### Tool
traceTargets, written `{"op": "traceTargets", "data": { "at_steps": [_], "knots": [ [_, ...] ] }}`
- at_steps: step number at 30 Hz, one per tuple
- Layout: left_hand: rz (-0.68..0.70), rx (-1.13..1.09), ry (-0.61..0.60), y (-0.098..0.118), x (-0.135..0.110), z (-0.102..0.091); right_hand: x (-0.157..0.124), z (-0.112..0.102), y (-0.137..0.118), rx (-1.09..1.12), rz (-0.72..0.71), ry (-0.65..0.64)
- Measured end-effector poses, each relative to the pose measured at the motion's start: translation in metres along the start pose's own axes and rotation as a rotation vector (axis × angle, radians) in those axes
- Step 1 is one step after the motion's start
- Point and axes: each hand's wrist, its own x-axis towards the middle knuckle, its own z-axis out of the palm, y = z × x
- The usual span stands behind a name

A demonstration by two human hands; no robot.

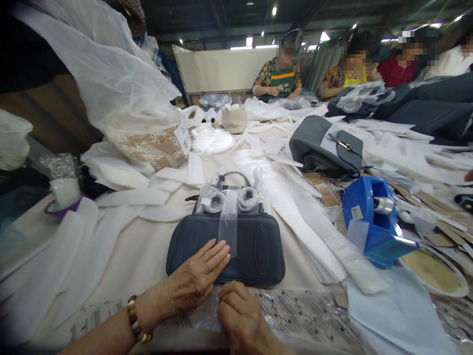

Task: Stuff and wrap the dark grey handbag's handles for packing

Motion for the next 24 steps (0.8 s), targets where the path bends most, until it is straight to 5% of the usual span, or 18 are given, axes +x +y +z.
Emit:
{"op": "traceTargets", "data": {
  "at_steps": [14, 24],
  "knots": [
    [-0.059, -0.243, -0.052, -0.004, 0.001, 0.000, 0.025, -0.024, -0.003, -0.016, -0.044, -0.086],
    [-0.072, -0.387, -0.083, -0.007, 0.003, -0.009, 0.045, -0.036, 0.034, -0.464, -0.073, -0.060]
  ]
}}
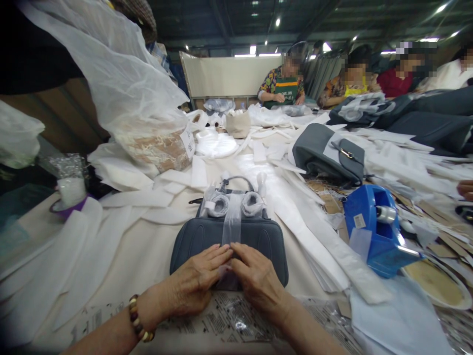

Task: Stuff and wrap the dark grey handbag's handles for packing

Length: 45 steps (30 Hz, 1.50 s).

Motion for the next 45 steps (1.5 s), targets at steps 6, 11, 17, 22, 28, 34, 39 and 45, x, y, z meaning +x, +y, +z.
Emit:
{"op": "traceTargets", "data": {
  "at_steps": [6, 11, 17, 22, 28, 34, 39, 45],
  "knots": [
    [0.011, -0.155, -0.012, -0.007, 0.008, -0.024, -0.006, 0.011, 0.005, -0.087, -0.061, -0.034],
    [-0.152, -0.115, 0.073, -0.026, 0.028, -0.029, -0.005, 0.011, 0.004, -0.097, -0.048, -0.046],
    [-0.195, 0.017, 0.022, -0.030, 0.046, -0.029, -0.005, 0.009, 0.005, -0.075, -0.029, -0.058],
    [-0.100, 0.247, 0.007, -0.027, 0.044, -0.036, -0.005, 0.009, 0.005, -0.053, -0.023, -0.060],
    [-0.069, 0.304, -0.039, -0.025, 0.046, -0.037, -0.004, 0.007, 0.005, -0.036, -0.028, -0.056],
    [-0.125, 0.267, -0.123, -0.025, 0.049, -0.034, -0.012, 0.000, -0.003, 0.024, -0.079, 0.007],
    [-0.162, 0.205, -0.177, -0.028, 0.050, -0.031, -0.018, -0.010, -0.028, 0.003, -0.126, -0.012],
    [-0.143, 0.189, -0.133, -0.030, 0.051, -0.035, 0.005, -0.007, -0.018, 0.058, -0.060, -0.011]
  ]
}}
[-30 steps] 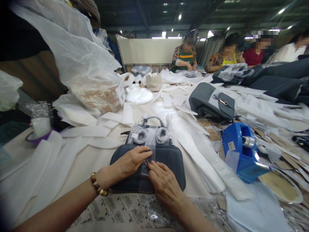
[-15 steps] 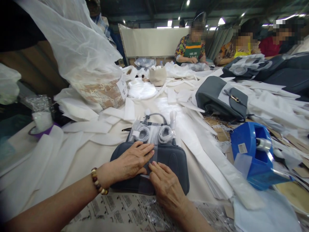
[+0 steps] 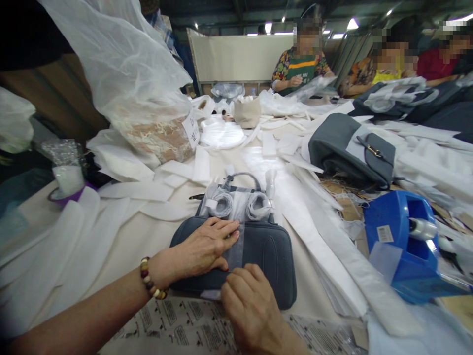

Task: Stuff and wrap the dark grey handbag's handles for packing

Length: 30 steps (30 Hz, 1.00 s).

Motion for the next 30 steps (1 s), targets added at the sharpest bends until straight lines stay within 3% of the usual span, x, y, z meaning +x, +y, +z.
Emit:
{"op": "traceTargets", "data": {
  "at_steps": [5, 11, 22, 24, 26, 28, 30],
  "knots": [
    [0.019, -0.038, 0.070, -0.003, -0.006, 0.003, 0.008, 0.017, 0.021, -0.017, 0.139, 0.035],
    [0.030, -0.135, 0.115, -0.009, -0.013, 0.015, 0.001, 0.030, 0.019, -0.026, 0.300, 0.077],
    [0.031, -0.294, 0.115, -0.014, -0.013, 0.014, 0.001, 0.037, 0.019, -0.002, 0.363, 0.095],
    [0.038, -0.326, 0.197, -0.011, -0.018, 0.014, 0.001, 0.037, 0.019, 0.004, 0.373, 0.087],
    [0.048, -0.326, 0.357, -0.002, -0.026, 0.017, 0.001, 0.037, 0.019, 0.006, 0.379, 0.083],
    [0.072, -0.266, 0.508, 0.012, -0.036, 0.027, 0.000, 0.037, 0.019, 0.000, 0.375, 0.088],
    [0.100, -0.151, 0.553, 0.028, -0.046, 0.041, -0.001, 0.038, 0.018, -0.011, 0.365, 0.086]
  ]
}}
